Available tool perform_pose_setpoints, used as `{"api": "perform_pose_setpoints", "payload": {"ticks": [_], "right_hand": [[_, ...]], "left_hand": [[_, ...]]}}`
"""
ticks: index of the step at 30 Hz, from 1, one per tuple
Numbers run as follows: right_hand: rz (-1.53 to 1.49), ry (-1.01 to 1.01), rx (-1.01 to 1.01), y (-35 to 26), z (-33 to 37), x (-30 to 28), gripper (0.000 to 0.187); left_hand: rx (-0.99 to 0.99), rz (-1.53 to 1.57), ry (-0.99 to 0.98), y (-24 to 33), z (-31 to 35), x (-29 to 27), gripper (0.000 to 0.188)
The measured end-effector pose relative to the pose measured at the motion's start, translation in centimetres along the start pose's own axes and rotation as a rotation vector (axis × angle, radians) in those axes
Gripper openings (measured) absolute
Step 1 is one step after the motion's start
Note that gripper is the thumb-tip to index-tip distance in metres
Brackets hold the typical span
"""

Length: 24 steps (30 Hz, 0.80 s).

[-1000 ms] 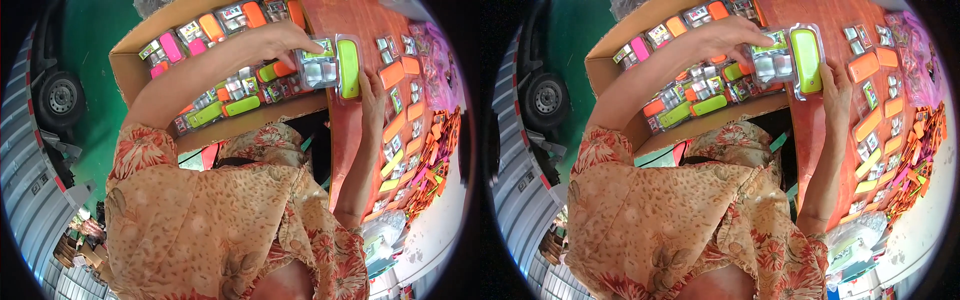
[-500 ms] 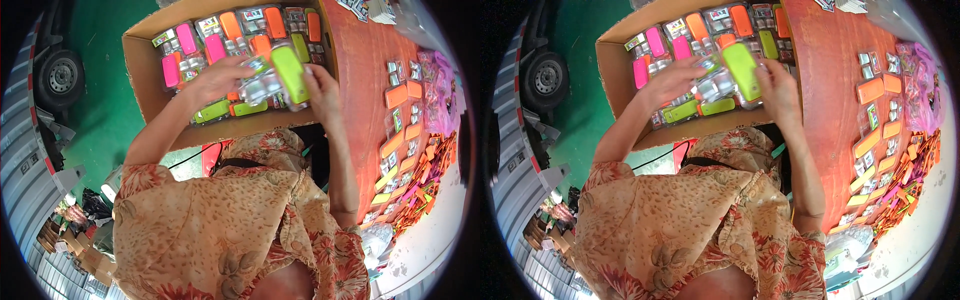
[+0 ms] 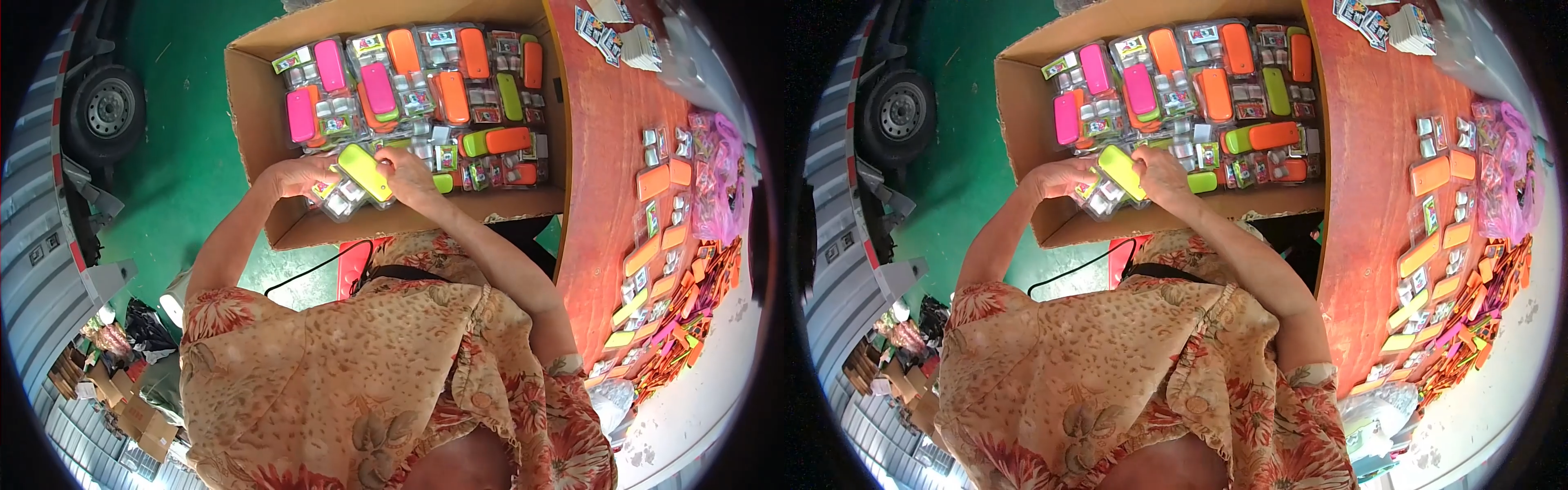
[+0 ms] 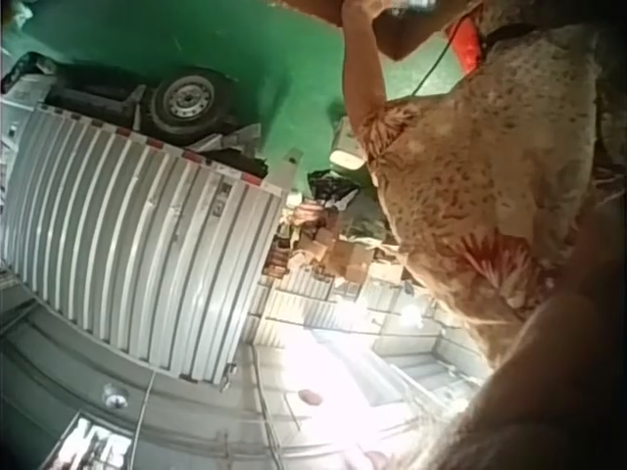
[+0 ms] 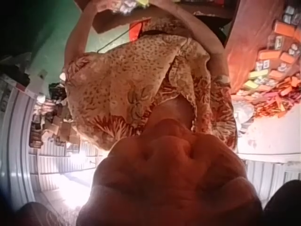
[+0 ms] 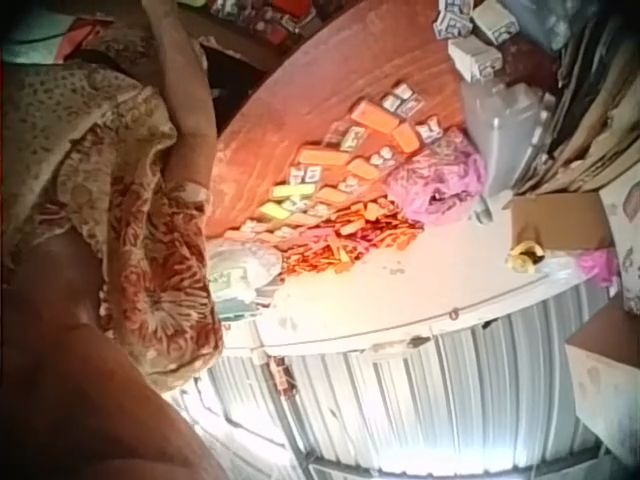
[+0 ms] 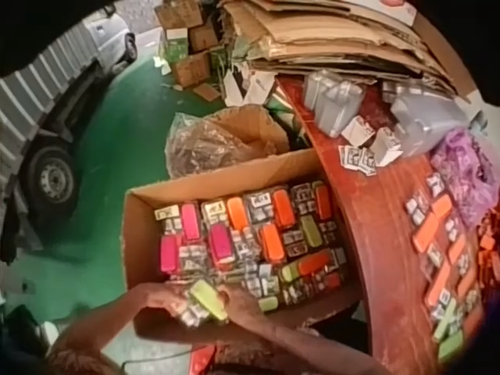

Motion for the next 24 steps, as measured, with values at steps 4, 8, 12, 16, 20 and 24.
{"api": "perform_pose_setpoints", "payload": {"ticks": [4, 8, 12, 16, 20, 24], "right_hand": [[0.063, -0.044, -0.01, -0.3, -0.1, 2.0, 0.018], [0.008, -0.12, 0.022, 0.7, -0.5, 3.2, 0.027], [0.022, -0.133, 0.004, 1.2, -0.1, 3.6, 0.029], [-0.058, -0.274, 0.04, 0.6, 0.9, 2.4, 0.028], [-0.148, -0.21, -0.016, 0.5, 1.8, 2.0, 0.02], [-0.138, -0.244, -0.055, -0.1, 2.4, 1.3, 0.022]], "left_hand": [[0.089, -0.169, 0.164, -1.2, -1.1, -1.1, 0.057], [0.207, -0.039, 0.106, -3.1, -1.7, -2.4, 0.052], [0.209, -0.001, 0.186, -4.1, -1.6, -4.1, 0.045], [0.13, 0.073, 0.35, -5.4, -1.5, -5.2, 0.047], [0.15, 0.219, 0.398, -5.8, -0.9, -5.8, 0.046], [0.175, 0.405, 0.37, -5.6, -0.5, -5.2, 0.044]]}}
Point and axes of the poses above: each hand's wrist, its own z-axis away from the middle knuckle, its own x-axis out of the palm, y = z × x, the point moved 4 cm from there along -z, towards the middle knuckle, and after that the axes turned 3 degrees about z, right-handed, at the moved point
